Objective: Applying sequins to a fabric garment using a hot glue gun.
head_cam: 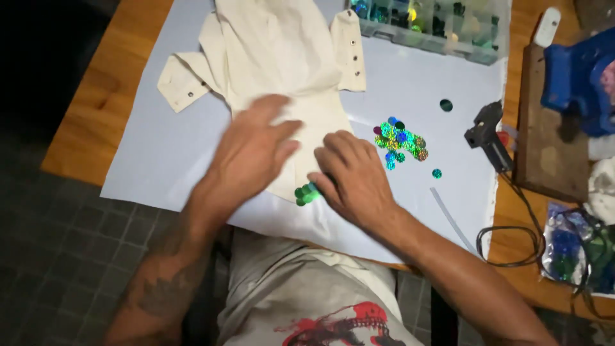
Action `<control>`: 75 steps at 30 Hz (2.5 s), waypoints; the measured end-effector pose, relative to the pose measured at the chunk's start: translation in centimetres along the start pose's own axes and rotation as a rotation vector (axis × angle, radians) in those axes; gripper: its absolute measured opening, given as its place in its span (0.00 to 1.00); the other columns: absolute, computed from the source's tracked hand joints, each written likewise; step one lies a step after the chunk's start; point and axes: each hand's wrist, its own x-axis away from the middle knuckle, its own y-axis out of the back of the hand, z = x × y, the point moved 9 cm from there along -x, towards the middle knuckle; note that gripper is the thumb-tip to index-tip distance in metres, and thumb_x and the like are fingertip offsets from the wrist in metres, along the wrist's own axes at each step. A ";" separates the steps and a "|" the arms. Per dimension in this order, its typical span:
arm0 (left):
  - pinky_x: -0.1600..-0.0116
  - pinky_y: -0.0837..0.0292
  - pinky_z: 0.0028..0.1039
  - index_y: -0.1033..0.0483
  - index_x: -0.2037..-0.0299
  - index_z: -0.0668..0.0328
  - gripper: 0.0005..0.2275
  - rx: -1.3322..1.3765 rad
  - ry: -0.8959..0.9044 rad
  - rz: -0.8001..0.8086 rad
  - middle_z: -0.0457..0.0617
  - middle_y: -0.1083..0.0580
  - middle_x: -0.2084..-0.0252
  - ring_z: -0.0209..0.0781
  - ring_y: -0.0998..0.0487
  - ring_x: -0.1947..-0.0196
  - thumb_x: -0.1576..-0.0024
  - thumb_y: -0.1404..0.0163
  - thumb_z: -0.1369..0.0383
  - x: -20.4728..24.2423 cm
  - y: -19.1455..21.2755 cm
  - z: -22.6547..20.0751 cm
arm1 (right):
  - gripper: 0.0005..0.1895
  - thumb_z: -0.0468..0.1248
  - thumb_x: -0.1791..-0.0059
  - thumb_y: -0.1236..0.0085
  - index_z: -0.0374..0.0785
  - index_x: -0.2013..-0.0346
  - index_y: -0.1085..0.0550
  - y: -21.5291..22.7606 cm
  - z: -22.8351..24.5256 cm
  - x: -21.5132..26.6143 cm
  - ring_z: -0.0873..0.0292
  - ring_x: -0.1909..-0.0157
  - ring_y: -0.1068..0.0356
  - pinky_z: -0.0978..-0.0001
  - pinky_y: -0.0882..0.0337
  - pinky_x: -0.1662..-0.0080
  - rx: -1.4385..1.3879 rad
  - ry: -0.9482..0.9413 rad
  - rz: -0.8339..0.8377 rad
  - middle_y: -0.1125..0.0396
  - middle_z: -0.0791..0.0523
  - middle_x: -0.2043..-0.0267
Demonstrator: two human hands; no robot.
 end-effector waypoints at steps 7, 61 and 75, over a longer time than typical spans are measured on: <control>0.25 0.54 0.52 0.37 0.28 0.49 0.22 -0.006 -0.147 0.264 0.53 0.42 0.24 0.58 0.49 0.23 0.33 0.59 0.57 -3.0 -7.7 -0.5 | 0.26 0.53 0.43 0.52 0.39 0.37 0.30 -0.3 0.5 2.5 0.40 0.30 0.41 0.47 0.40 0.35 -0.028 -0.044 0.111 0.36 0.46 0.35; 0.38 0.25 0.38 0.34 0.39 0.73 0.21 1.839 0.276 -0.139 0.60 0.26 0.43 0.47 0.25 0.41 0.41 0.42 0.75 -1.0 -15.9 -13.2 | 0.23 0.26 0.51 0.41 0.23 0.41 0.30 13.8 -3.0 11.8 0.34 0.43 0.31 0.46 0.29 0.46 -0.348 -0.376 -0.383 0.32 0.40 0.45; 0.49 0.19 0.47 0.33 0.49 0.66 0.14 2.160 0.333 -0.205 0.65 0.25 0.57 0.53 0.20 0.56 0.37 0.47 0.65 0.6 -16.3 -12.6 | 0.04 0.33 0.52 0.34 0.44 0.63 0.18 13.6 -6.6 18.0 0.48 0.63 0.25 0.60 0.27 0.59 -0.007 -0.617 -0.176 0.25 0.56 0.67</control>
